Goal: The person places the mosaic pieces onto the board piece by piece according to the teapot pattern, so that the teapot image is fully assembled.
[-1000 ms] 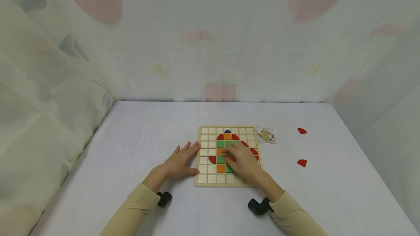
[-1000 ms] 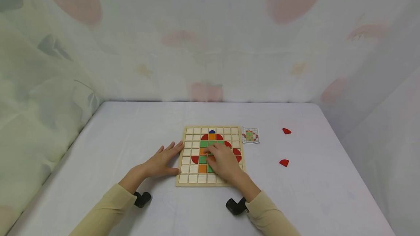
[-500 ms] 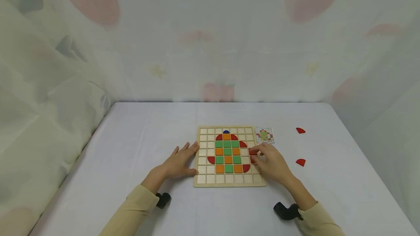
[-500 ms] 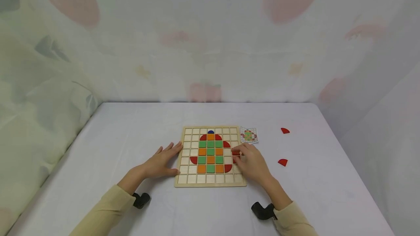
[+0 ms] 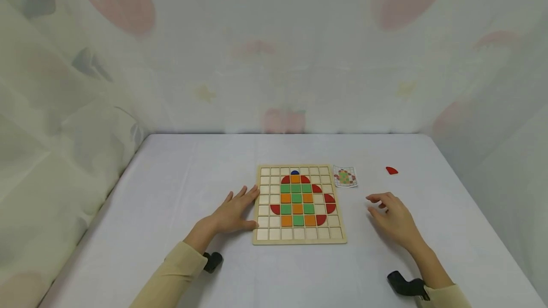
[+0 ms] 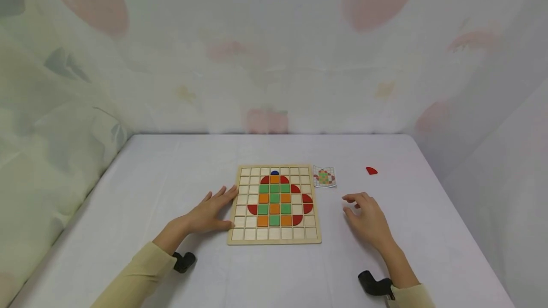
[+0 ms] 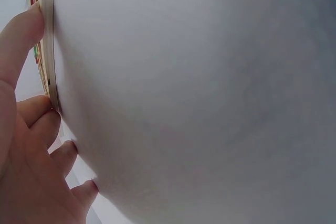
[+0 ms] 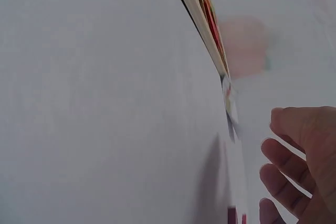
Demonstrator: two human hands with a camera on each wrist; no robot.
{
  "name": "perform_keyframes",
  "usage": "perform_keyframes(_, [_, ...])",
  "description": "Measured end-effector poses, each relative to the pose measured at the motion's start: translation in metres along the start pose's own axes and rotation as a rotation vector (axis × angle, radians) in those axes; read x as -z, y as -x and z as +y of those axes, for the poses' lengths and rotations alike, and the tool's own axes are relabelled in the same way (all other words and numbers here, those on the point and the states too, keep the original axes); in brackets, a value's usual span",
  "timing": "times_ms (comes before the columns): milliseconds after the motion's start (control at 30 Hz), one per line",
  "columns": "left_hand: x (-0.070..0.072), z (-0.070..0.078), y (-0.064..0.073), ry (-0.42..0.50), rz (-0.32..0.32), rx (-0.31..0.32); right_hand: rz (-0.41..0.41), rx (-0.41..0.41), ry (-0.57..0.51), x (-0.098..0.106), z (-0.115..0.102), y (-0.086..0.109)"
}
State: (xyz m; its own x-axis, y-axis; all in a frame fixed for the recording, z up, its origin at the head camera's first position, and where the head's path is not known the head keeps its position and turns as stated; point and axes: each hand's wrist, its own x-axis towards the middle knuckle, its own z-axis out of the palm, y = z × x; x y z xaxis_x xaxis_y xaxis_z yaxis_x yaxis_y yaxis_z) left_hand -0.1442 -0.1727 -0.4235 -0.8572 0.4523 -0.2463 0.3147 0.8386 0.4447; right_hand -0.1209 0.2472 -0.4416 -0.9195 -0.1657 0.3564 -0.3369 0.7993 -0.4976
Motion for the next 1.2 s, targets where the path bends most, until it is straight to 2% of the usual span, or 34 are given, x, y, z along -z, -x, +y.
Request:
perform_keyframes(433, [-0.001, -0.001, 0.001, 0.004, 0.001, -0.003, -0.065, -0.135, 0.007, 0.024, 0.032, 0.017])
perform_keyframes(900, [0.001, -0.001, 0.001, 0.002, -0.001, -0.013, -0.124, -0.136, 0.048, 0.027, 0.041, 0.018])
perform_keyframes(1200, [0.002, 0.0, 0.0, 0.003, -0.006, -0.012, -0.121, -0.135, 0.053, 0.026, 0.041, 0.017])
